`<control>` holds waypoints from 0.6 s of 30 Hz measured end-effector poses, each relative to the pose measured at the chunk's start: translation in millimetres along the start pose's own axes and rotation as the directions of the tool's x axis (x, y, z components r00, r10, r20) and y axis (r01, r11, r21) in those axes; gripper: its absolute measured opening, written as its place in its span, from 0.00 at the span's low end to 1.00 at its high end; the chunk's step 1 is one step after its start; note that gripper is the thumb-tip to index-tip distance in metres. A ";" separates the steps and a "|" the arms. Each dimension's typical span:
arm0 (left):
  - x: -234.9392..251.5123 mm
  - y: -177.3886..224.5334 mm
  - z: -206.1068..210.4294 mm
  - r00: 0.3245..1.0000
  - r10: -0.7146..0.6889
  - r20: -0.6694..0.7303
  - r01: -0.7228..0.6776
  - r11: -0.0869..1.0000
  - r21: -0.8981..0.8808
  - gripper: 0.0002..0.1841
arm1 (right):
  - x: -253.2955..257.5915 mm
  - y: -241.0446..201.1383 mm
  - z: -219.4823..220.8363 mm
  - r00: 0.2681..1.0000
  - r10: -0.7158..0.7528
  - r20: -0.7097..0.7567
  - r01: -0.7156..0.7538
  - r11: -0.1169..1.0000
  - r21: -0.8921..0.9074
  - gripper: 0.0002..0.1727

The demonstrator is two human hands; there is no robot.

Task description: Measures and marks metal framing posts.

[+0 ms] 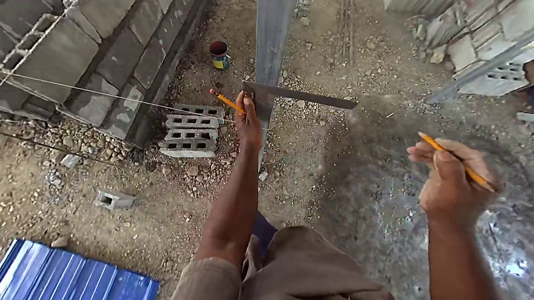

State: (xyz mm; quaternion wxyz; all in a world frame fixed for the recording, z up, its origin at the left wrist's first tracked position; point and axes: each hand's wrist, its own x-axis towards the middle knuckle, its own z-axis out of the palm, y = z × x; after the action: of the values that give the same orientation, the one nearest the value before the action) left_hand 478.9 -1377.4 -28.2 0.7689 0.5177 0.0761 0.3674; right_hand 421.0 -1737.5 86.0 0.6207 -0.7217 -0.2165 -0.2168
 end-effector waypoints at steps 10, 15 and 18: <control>-0.2 -2.6 0.0 1.000 0.000 -0.023 -0.001 0.999 -0.052 0.23 | 33.7 -32.9 90.2 0.910 -0.155 0.385 0.193 0.979 -0.061 0.19; -0.8 1.0 0.0 0.999 0.024 -0.023 -0.025 0.998 -0.058 0.20 | 28.7 -28.0 131.4 0.862 -0.205 0.463 0.333 0.919 -0.212 0.17; -0.7 2.2 0.3 0.999 0.024 -0.027 -0.026 0.997 -0.079 0.20 | 26.2 -31.5 155.1 0.837 -0.217 0.502 0.376 0.895 -0.239 0.14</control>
State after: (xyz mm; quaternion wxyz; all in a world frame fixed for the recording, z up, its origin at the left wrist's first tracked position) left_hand 477.5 -1377.6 -26.4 0.7832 0.4828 0.0648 0.3864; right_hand 430.8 -1578.6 105.5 0.3802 -0.8021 -0.4296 -0.1662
